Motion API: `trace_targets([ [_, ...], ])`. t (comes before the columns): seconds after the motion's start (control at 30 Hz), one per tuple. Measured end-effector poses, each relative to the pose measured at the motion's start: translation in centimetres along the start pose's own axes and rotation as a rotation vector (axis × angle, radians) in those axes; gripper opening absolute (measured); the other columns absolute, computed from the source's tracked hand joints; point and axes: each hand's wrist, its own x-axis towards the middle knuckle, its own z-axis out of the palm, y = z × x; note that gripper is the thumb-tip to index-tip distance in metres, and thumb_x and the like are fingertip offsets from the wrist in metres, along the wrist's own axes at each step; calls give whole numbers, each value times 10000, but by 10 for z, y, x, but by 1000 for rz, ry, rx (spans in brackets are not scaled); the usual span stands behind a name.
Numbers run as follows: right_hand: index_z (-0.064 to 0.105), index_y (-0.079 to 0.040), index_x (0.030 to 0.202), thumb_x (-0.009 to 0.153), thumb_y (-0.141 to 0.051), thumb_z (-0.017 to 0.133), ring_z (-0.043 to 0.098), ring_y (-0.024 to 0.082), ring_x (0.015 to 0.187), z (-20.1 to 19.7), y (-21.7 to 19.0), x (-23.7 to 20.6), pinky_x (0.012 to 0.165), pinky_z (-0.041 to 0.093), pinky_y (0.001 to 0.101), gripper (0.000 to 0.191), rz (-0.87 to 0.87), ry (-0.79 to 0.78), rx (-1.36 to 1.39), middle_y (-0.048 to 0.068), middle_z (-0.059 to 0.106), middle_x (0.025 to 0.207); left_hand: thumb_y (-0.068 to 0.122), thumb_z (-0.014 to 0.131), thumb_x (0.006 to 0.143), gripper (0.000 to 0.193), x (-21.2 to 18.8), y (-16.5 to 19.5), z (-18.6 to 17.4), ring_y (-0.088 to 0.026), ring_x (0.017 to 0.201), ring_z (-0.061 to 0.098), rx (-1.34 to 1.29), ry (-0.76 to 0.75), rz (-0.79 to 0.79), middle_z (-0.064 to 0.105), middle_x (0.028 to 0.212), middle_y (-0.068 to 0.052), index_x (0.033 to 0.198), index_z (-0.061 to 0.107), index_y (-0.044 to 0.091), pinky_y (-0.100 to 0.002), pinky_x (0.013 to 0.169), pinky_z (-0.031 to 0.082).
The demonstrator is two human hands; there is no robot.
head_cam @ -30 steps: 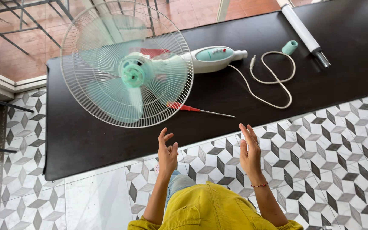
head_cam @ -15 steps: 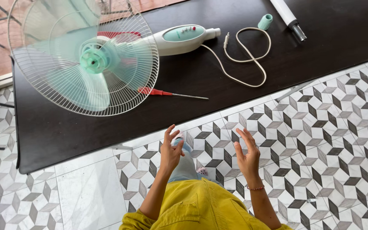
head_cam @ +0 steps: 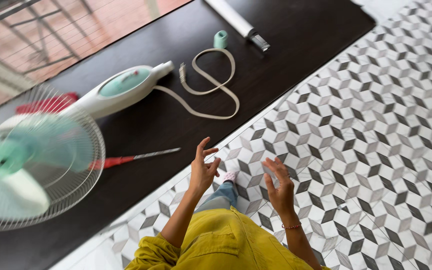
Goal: The person reassembles a standing electric fan on a table. They attach the fan blades to the motor, secure the front grille, connect the stand pole to the motor housing, and wipe the fan with a red cloth.
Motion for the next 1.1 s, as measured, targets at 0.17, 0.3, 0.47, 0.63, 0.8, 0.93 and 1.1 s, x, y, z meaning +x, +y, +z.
trace_targets([
  [0.17,685,-117,1279,969,-168,620,466,301,1467,-43,30,63,1157,415,443,321,15,17,-53,35,688,1359,19,649,929,723,83,40,90,-102,567,681,45,-174,127,653,1349,-158,1543,290,151,-261,487,568],
  [0.3,720,-123,1196,953,-189,658,466,311,1452,-71,47,104,1140,418,456,259,20,44,-99,60,672,1382,17,690,908,728,127,56,134,-90,558,639,81,-216,193,643,1338,-150,1529,329,136,-256,518,567],
  [0.47,715,-119,1201,959,-180,639,452,332,1466,-98,74,133,1145,415,466,261,53,78,-58,78,661,1397,15,765,844,734,170,58,162,-75,600,574,172,-126,366,647,1223,-113,1478,406,98,-244,580,531],
  [0.63,726,-116,1186,941,-182,661,445,333,1461,-125,102,140,1134,411,463,261,59,10,-31,84,653,1401,18,751,867,655,178,51,189,-80,602,433,234,-54,298,481,770,-28,1456,475,98,-252,575,443],
  [0.8,734,-107,1183,919,-169,675,432,340,1460,-177,141,150,1114,406,464,278,-1,-122,-10,91,651,1400,36,737,871,517,162,41,238,-93,568,362,260,53,192,367,611,10,1359,578,97,-272,541,373],
  [0.93,748,-116,1163,917,-175,678,450,339,1447,-240,183,155,1130,397,464,263,-50,-175,-86,82,663,1389,53,741,862,503,139,30,301,-104,541,371,242,143,130,387,579,1,1339,594,119,-283,532,373],
  [1.1,744,-118,1160,926,-206,671,462,345,1437,-306,236,154,1130,394,468,260,11,-150,-82,83,660,1398,65,751,857,473,113,22,378,-114,554,428,195,165,186,411,589,-13,1309,634,140,-299,554,410],
])
